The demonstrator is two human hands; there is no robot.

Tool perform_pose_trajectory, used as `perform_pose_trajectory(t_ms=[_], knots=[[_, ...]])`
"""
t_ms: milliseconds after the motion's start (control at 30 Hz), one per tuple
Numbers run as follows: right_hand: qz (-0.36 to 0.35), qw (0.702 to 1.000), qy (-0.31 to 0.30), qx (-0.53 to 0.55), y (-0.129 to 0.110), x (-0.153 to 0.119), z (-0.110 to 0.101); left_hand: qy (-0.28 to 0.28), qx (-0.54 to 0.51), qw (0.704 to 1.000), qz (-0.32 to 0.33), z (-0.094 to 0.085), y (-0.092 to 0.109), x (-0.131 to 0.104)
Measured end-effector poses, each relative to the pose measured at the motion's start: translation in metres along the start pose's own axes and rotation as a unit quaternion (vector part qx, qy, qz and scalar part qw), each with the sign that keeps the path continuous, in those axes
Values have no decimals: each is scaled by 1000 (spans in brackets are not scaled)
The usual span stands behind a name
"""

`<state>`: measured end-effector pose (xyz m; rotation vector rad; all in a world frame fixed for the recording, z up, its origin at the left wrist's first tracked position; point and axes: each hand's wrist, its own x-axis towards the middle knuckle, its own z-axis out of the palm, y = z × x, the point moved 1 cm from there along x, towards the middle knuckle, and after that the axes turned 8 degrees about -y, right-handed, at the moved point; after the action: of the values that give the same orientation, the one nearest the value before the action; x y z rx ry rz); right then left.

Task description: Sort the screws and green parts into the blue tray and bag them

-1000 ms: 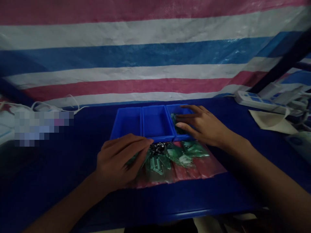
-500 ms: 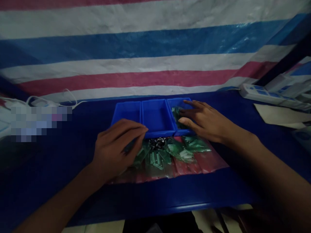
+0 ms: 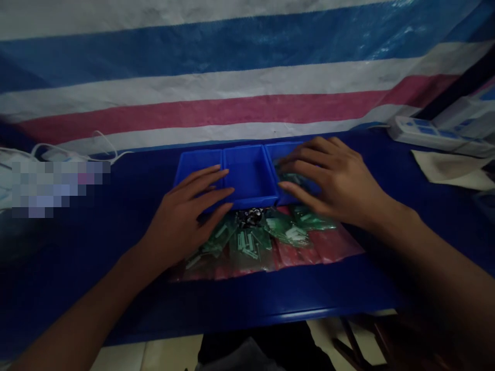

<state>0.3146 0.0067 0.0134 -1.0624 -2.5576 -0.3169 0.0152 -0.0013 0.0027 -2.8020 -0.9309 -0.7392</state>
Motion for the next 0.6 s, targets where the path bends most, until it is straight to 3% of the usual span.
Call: perform_pose_trajectory(t_ms=[33,100,200,267,367,467,533,600], knots=[[-37,999,11,22,-9,0,-8,-10,-8,1000,7,2,-2,-1],[-93,992,-43,70,-25,-2,-19,-24,-29,999,9,4,-4,-3],[-103,983,-143,46,-40,-8,-25,-25,-47,999,-1,6,-5,-5],[-101,983,-152,28,-41,-12,-25,-24,-44,999,-7,6,-5,-6],[-94,989,-106,51,-37,-14,-24,-28,-29,999,-16,4,-2,-4],[-29,986,19,160,-35,-12,-26,4,4,1000,-2,2,4,-1],[67,955,93,274,-38,-10,-25,37,13,999,20,0,12,1],[162,893,102,407,-44,-6,-20,80,-4,996,39,-3,20,-1]])
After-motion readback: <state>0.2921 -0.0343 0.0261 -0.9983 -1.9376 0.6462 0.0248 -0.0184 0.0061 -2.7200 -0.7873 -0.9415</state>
